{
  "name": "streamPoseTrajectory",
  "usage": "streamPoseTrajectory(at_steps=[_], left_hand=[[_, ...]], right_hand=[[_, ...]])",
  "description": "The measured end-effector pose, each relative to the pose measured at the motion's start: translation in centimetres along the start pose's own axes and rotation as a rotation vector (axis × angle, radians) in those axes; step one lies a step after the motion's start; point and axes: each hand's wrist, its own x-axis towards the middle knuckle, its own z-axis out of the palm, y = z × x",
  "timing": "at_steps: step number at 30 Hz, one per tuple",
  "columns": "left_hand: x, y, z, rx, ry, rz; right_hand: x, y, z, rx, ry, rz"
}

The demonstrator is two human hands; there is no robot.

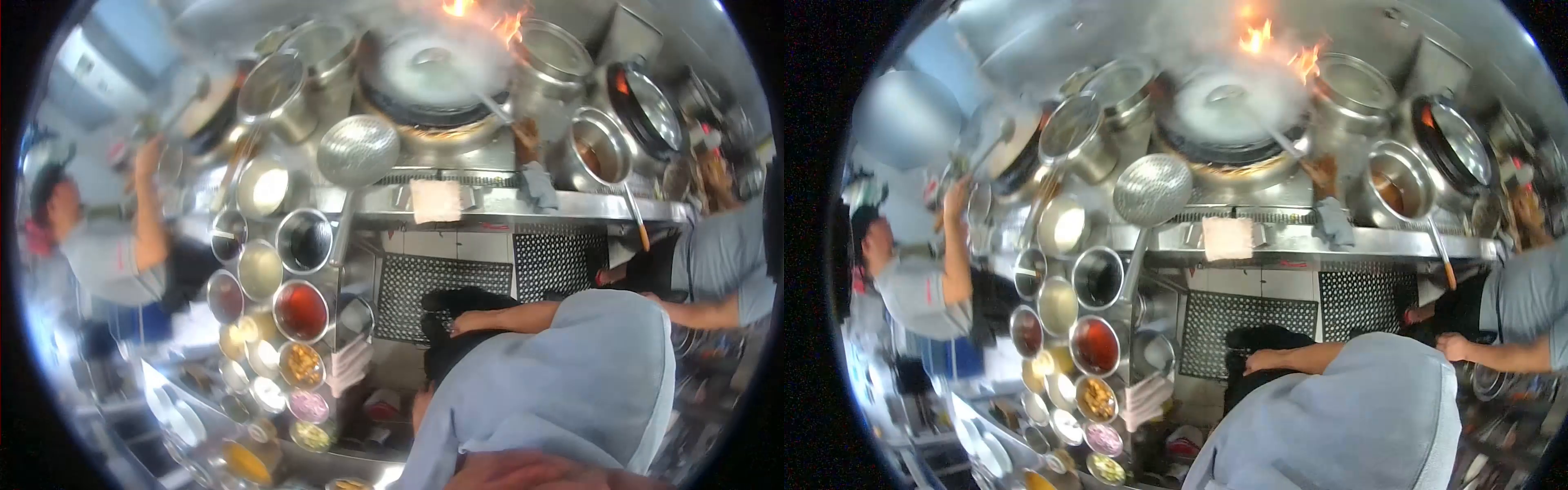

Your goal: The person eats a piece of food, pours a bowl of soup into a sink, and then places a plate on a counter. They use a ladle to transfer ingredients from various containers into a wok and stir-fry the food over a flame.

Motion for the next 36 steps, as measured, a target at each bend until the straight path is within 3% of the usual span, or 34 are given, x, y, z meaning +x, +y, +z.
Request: streamPoseTrajectory(at_steps=[1,3,4,5,6,7,8,10,12,14,18,22,24,25,28,29,30,31,32,33,34,36], left_hand=[[-5.4,4.5,-3.7,-0.044,0.001,0.007],[-4.4,5.1,-4.9,-0.011,-0.007,0.061],[-4.0,5.6,-5.6,-0.01,-0.011,0.087],[-3.7,6.3,-5.7,-0.014,-0.022,0.113],[-3.9,6.5,-6.0,-0.012,-0.035,0.128],[-3.9,7.0,-6.5,-0.007,-0.049,0.148],[-3.3,8.2,-6.7,0.003,-0.072,0.181],[-1.3,11.9,-7.6,0.064,-0.142,0.272],[-0.1,15.7,-8.2,0.148,-0.245,0.342],[0.5,20.4,-7.0,0.187,-0.336,0.402],[2.1,27.8,-5.2,0.176,-0.431,0.47],[1.4,31.6,-3.9,0.126,-0.538,0.47],[-0.8,35.9,-3.9,0.134,-0.585,0.485],[-2.6,37.8,-5.2,0.152,-0.661,0.438],[-3.0,41.7,-8.1,0.208,-0.836,0.376],[-2.6,42.9,-9.0,0.204,-0.899,0.362],[-2.4,44.5,-9.7,0.224,-0.924,0.341],[-2.4,46.1,-10.9,0.234,-1.137,0.364],[-2.3,47.7,-11.6,0.214,-1.341,0.394],[-1.7,49.8,-11.6,0.285,-1.585,0.649],[-1.3,51.4,-11.6,0.344,-1.79,0.928],[-1.9,52.7,-11.8,0.386,-1.991,1.022]], right_hand=[[-1.3,-1.2,-0.9,0.017,0.044,0.006],[-5.6,-4.0,-4.9,-0.002,0.269,0.339],[-7.0,-5.1,-7.6,-0.027,0.348,0.26],[-8.2,-6.3,-10.8,-0.097,0.651,0.094],[-12.0,-10.6,-15.8,0.108,0.943,0.099],[-14.0,-11.5,-20.2,-0.133,1.286,0.053],[-16.7,-12.4,-24.2,-0.338,1.529,0.135],[-20.7,-12.1,-30.9,-0.378,1.667,0.432],[-19.6,-5.3,-35.8,-0.094,1.421,0.673],[-18.4,0.2,-36.5,0.017,1.257,0.484],[-23.9,-4.6,-33.4,0.233,1.15,0.439],[-23.6,-2.5,-33.1,0.343,1.205,0.414],[-24.5,-2.3,-33.2,0.321,1.312,0.26],[-25.2,-2.4,-31.8,0.233,1.496,0.204],[-31.0,-2.2,-24.6,0.449,1.688,0.05],[-33.2,-3.5,-22.1,0.876,1.638,0.111],[-33.9,-3.1,-19.4,0.815,1.69,0.233],[-32.9,-2.1,-16.4,0.605,1.888,0.351],[-34.0,-4.5,-14.7,0.874,1.871,0.423],[-33.7,-3.9,-12.4,0.946,1.804,0.507],[-33.1,-5.2,-10.8,0.924,1.894,0.532],[-30.4,-5.0,-6.5,0.789,1.825,0.796]])
